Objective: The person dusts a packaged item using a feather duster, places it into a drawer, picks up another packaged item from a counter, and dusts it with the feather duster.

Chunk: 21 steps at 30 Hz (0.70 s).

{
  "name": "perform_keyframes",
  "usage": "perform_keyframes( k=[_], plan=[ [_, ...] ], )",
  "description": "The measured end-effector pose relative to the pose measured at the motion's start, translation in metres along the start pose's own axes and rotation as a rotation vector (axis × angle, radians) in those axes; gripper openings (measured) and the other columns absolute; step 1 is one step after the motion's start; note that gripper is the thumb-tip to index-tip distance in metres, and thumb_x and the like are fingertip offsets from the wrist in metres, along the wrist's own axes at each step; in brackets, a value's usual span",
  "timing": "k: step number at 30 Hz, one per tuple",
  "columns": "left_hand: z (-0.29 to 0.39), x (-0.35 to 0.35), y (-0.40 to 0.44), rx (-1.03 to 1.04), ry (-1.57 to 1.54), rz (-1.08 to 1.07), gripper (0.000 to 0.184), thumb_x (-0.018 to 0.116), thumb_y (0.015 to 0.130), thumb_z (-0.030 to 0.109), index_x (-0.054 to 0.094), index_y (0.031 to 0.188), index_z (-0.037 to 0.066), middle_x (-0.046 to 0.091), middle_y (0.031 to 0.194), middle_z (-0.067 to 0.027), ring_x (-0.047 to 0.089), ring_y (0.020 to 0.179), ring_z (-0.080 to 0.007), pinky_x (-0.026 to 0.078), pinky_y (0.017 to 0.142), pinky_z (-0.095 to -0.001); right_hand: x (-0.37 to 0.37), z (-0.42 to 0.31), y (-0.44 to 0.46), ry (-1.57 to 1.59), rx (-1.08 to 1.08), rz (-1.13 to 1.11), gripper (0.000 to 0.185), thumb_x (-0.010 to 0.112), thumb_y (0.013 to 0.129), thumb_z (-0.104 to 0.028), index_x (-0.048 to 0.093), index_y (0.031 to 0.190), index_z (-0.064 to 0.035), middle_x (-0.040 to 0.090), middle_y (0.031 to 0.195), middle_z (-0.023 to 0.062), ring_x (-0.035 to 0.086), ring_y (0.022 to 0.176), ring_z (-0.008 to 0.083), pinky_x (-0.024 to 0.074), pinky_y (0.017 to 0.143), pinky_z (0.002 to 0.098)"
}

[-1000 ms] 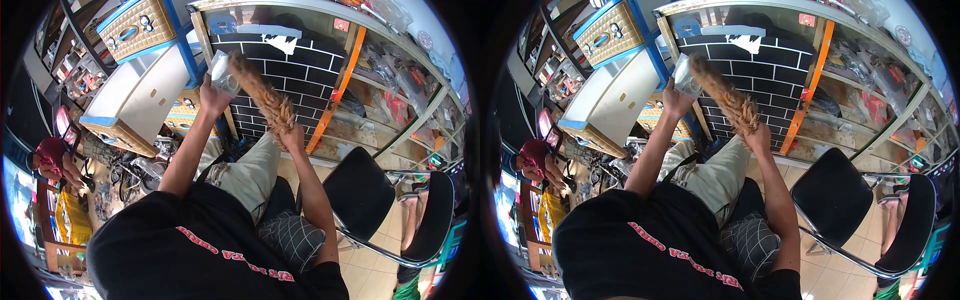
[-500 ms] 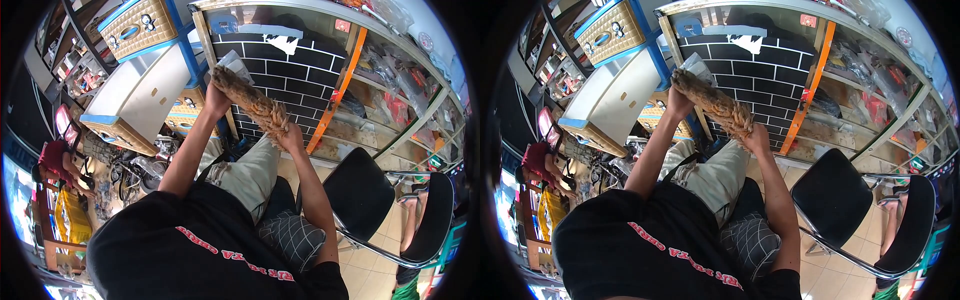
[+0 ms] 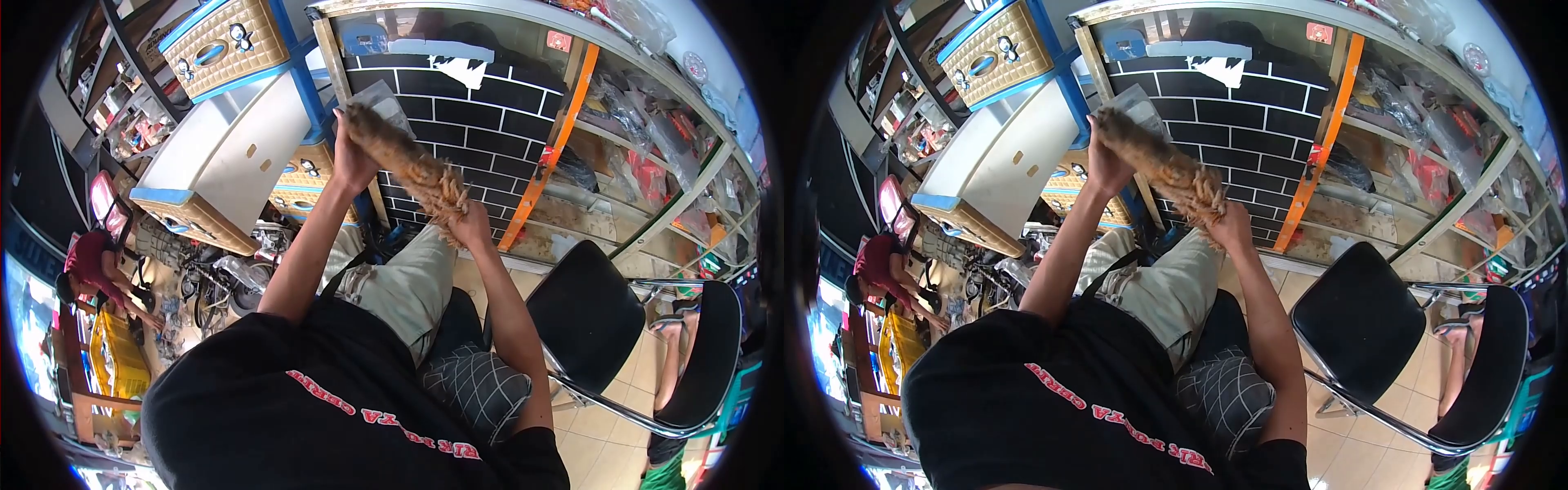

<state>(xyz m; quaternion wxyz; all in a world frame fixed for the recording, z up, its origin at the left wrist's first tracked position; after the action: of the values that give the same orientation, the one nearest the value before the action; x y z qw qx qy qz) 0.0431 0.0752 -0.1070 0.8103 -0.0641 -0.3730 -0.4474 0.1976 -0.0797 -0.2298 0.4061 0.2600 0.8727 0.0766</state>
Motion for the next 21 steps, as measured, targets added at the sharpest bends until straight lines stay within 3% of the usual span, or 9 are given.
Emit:
perform_keyframes(
  k=[3,8,11,12,13,15,16,19,21],
  plan=[
    [-0.002,0.005,-0.004,-0.040,0.055,0.019,0.080,0.029,0.081,0.072,0.033,0.136,0.015,0.037,0.137,-0.0106,0.037,0.124,-0.0294,0.028,0.103,-0.0499,0.000,0.002,-0.002,0.080,0.199,0.164,0.027,0.065,0.071,-0.021,0.063,0.091,-0.0034,0.063,0.084,0.0219,0.059,0.087,0.0378,0.0503,0.071,0.0401],
    [-0.005,0.016,-0.010,-0.032,0.286,-0.026,0.078,0.028,0.082,0.071,0.032,0.136,0.015,0.040,0.135,-0.0089,0.037,0.126,-0.0258,0.028,0.103,-0.0482,0.004,0.008,0.004,-0.007,-0.045,-0.016,0.027,0.063,0.074,-0.022,0.063,0.092,-0.0011,0.063,0.085,0.0230,0.060,0.087,0.0375,0.0508,0.073,0.0405],
    [-0.008,-0.002,-0.005,-0.047,0.501,0.030,0.077,0.034,0.083,0.068,0.034,0.134,0.010,0.048,0.126,-0.0089,0.046,0.116,-0.0235,0.035,0.098,-0.0416,0.000,0.007,-0.001,0.125,0.215,0.265,0.028,0.064,0.072,-0.027,0.065,0.089,-0.0043,0.064,0.082,0.0202,0.060,0.084,0.0374,0.0503,0.075,0.0419],
    [-0.008,-0.006,-0.004,-0.054,0.429,0.016,0.059,0.049,0.088,0.046,0.037,0.131,0.008,0.051,0.121,-0.0093,0.050,0.108,-0.0235,0.038,0.094,-0.0391,0.002,0.010,-0.001,0.125,0.216,0.263,0.028,0.064,0.072,-0.027,0.065,0.089,-0.0043,0.064,0.082,0.0202,0.060,0.084,0.0374,0.0503,0.075,0.0419],
    [-0.009,-0.017,0.000,-0.054,0.430,0.015,0.059,0.049,0.088,0.046,0.037,0.131,0.008,0.051,0.121,-0.0093,0.050,0.108,-0.0235,0.038,0.094,-0.0391,0.006,0.014,0.002,0.140,0.104,0.230,0.029,0.064,0.072,-0.026,0.064,0.088,-0.0023,0.063,0.082,0.0213,0.060,0.085,0.0378,0.0503,0.075,0.0420],
    [-0.011,-0.036,0.005,-0.061,0.529,-0.094,0.054,0.055,0.077,0.012,0.039,0.129,0.005,0.051,0.120,-0.0108,0.052,0.106,-0.0251,0.041,0.092,-0.0385,0.001,0.010,0.002,0.130,-0.029,0.079,0.027,0.064,0.071,-0.021,0.064,0.087,0.0004,0.062,0.083,0.0230,0.059,0.086,0.0385,0.0504,0.074,0.0418],
    [-0.011,-0.029,0.002,-0.110,0.376,-0.111,0.060,0.048,0.062,-0.007,0.045,0.121,0.002,0.052,0.117,-0.0127,0.053,0.103,-0.0260,0.045,0.088,-0.0371,0.001,0.011,0.003,0.129,-0.027,0.079,0.027,0.064,0.071,-0.021,0.064,0.087,0.0004,0.062,0.083,0.0230,0.059,0.086,0.0385,0.0504,0.074,0.0418],
    [-0.008,-0.003,-0.005,-0.041,0.347,-0.040,0.057,0.047,0.062,-0.015,0.045,0.117,-0.003,0.055,0.108,-0.0144,0.057,0.097,-0.0295,0.051,0.076,-0.0337,0.001,0.012,0.002,0.085,0.100,0.215,0.023,0.064,0.070,-0.020,0.065,0.085,-0.0030,0.063,0.082,0.0207,0.059,0.085,0.0375,0.0504,0.072,0.0413],
    [-0.007,0.000,-0.002,-0.015,0.348,-0.019,0.052,0.044,0.063,-0.016,0.049,0.113,-0.002,0.058,0.101,-0.0151,0.059,0.093,-0.0281,0.051,0.077,-0.0327,0.002,0.008,0.001,0.115,-0.001,0.239,0.023,0.064,0.070,-0.021,0.065,0.085,-0.0027,0.063,0.081,0.0210,0.060,0.083,0.0379,0.0504,0.071,0.0417]
  ],
)
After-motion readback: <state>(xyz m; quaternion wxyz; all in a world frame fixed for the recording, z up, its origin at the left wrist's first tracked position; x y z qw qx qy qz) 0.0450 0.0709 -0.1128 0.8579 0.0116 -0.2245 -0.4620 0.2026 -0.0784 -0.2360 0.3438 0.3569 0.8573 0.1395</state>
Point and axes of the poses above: each hand's wrist, its own y-axis towards the middle knuckle, its own x-axis out of the palm, z = x × y, the point moved 2 cm from there along y, towards the middle knuckle
